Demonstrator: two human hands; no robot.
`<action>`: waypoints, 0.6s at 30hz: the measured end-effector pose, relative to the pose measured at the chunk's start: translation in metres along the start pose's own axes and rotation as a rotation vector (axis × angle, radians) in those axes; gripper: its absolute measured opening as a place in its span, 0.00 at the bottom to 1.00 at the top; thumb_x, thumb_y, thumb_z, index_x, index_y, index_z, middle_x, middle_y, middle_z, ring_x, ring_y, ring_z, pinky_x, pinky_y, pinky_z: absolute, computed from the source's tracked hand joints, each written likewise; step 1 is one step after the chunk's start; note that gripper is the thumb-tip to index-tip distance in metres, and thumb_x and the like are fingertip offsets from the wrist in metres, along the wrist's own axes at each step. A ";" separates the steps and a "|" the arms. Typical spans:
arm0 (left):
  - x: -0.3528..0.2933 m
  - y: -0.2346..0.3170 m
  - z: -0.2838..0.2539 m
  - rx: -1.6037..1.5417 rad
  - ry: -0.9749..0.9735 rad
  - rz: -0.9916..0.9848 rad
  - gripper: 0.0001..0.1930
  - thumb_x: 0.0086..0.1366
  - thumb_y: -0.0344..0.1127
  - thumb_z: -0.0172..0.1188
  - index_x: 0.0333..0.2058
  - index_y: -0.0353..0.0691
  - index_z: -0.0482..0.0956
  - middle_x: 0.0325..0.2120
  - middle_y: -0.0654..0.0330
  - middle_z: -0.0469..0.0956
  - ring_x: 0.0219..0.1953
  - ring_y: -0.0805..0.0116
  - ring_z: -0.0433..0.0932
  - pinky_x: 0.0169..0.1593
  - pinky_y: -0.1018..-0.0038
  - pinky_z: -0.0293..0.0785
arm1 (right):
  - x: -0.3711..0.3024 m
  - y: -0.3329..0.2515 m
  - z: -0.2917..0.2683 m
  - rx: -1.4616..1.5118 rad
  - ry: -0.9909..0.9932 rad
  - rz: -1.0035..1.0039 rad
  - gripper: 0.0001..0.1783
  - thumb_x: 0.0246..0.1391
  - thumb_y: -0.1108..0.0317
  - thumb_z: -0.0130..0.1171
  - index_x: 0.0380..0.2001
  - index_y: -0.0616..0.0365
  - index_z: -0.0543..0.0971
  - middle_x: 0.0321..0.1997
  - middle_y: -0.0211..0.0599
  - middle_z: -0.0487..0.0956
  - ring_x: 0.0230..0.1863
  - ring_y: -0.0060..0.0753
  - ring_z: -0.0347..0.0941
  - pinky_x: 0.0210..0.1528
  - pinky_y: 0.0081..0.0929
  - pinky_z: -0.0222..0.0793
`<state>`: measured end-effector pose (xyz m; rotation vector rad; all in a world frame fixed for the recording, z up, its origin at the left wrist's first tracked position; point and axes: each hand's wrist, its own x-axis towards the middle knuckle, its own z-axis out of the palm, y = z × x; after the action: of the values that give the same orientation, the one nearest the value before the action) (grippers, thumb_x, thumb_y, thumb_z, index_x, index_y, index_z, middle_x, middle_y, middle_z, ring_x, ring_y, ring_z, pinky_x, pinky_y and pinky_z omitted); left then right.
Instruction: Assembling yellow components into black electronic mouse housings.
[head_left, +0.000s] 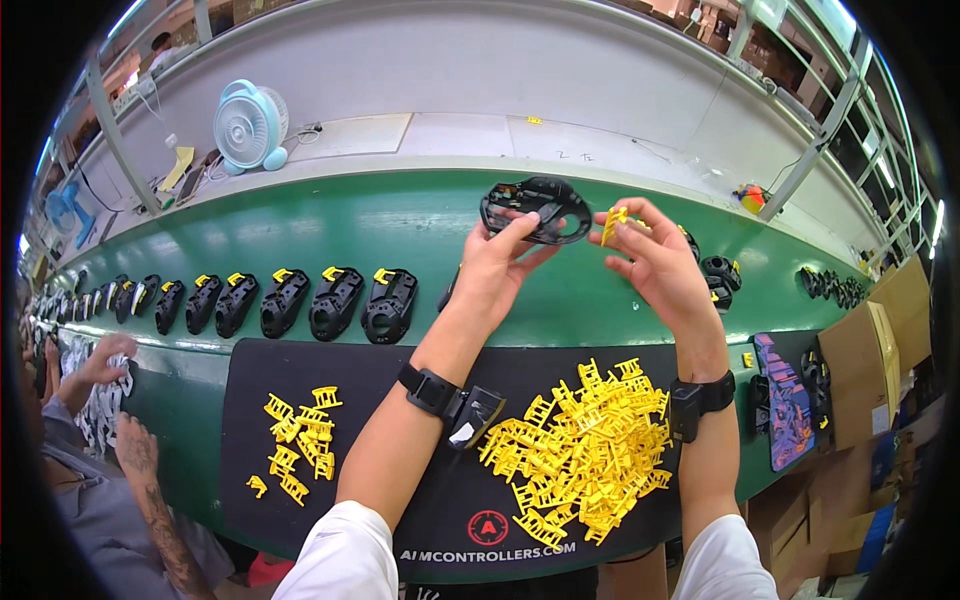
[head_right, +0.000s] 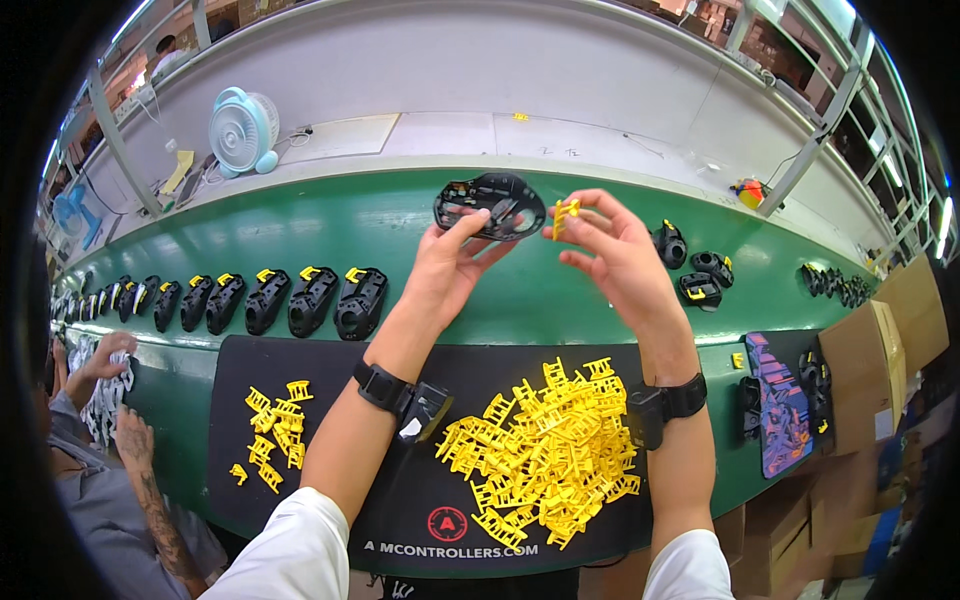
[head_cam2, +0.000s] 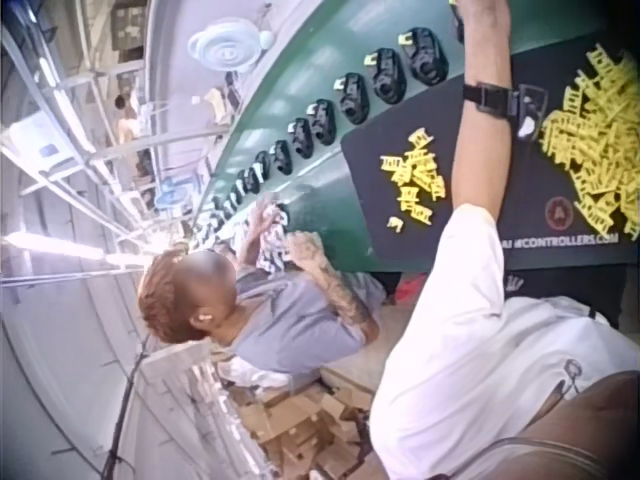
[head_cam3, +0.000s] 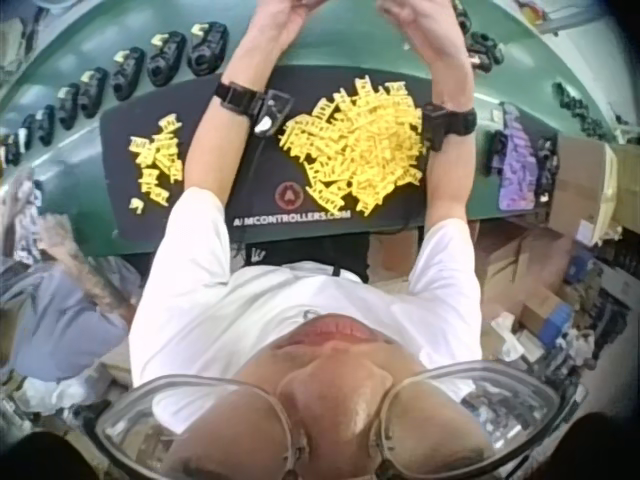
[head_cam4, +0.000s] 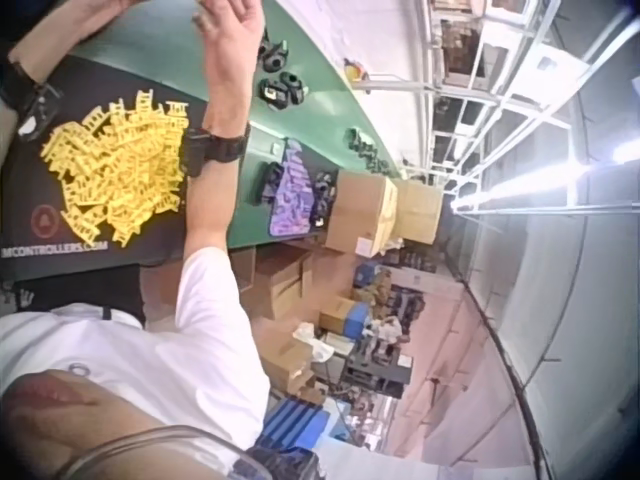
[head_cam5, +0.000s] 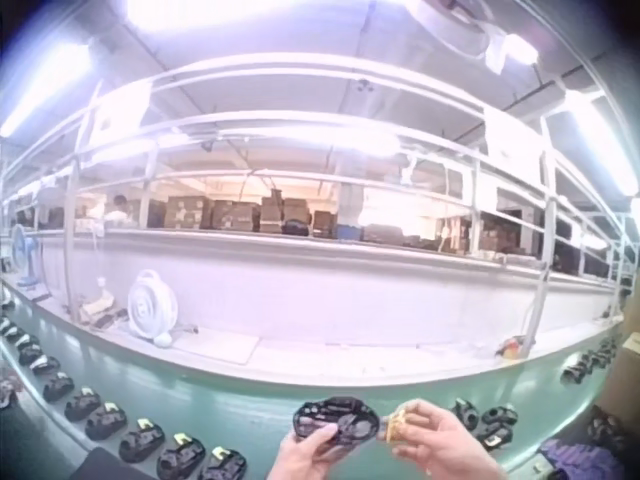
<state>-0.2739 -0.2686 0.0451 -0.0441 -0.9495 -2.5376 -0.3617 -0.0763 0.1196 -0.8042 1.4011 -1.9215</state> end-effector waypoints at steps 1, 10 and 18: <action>0.001 0.003 -0.001 0.009 0.001 -0.006 0.07 0.69 0.32 0.60 0.44 0.40 0.75 0.45 0.56 0.82 0.50 0.56 0.82 0.58 0.56 0.79 | 0.001 -0.001 -0.003 -0.095 0.078 -0.042 0.14 0.65 0.68 0.59 0.52 0.55 0.73 0.49 0.32 0.78 0.50 0.28 0.77 0.48 0.26 0.73; -0.002 0.015 0.015 0.220 -0.150 -0.076 0.30 0.69 0.31 0.55 0.67 0.39 0.56 0.57 0.49 0.70 0.49 0.51 0.81 0.44 0.60 0.80 | -0.007 -0.020 -0.004 -0.129 0.213 -0.247 0.15 0.67 0.71 0.52 0.53 0.64 0.77 0.51 0.33 0.78 0.47 0.23 0.74 0.52 0.26 0.73; -0.011 0.018 0.043 0.242 -0.304 -0.105 0.31 0.74 0.34 0.52 0.70 0.39 0.49 0.58 0.50 0.70 0.58 0.60 0.75 0.54 0.60 0.78 | -0.024 -0.035 -0.008 -0.565 0.120 -0.283 0.15 0.66 0.71 0.54 0.53 0.62 0.77 0.44 0.31 0.80 0.41 0.18 0.73 0.46 0.19 0.72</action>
<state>-0.2614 -0.2493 0.0872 -0.3230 -1.4047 -2.5354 -0.3574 -0.0449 0.1487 -1.2160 2.0411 -1.8099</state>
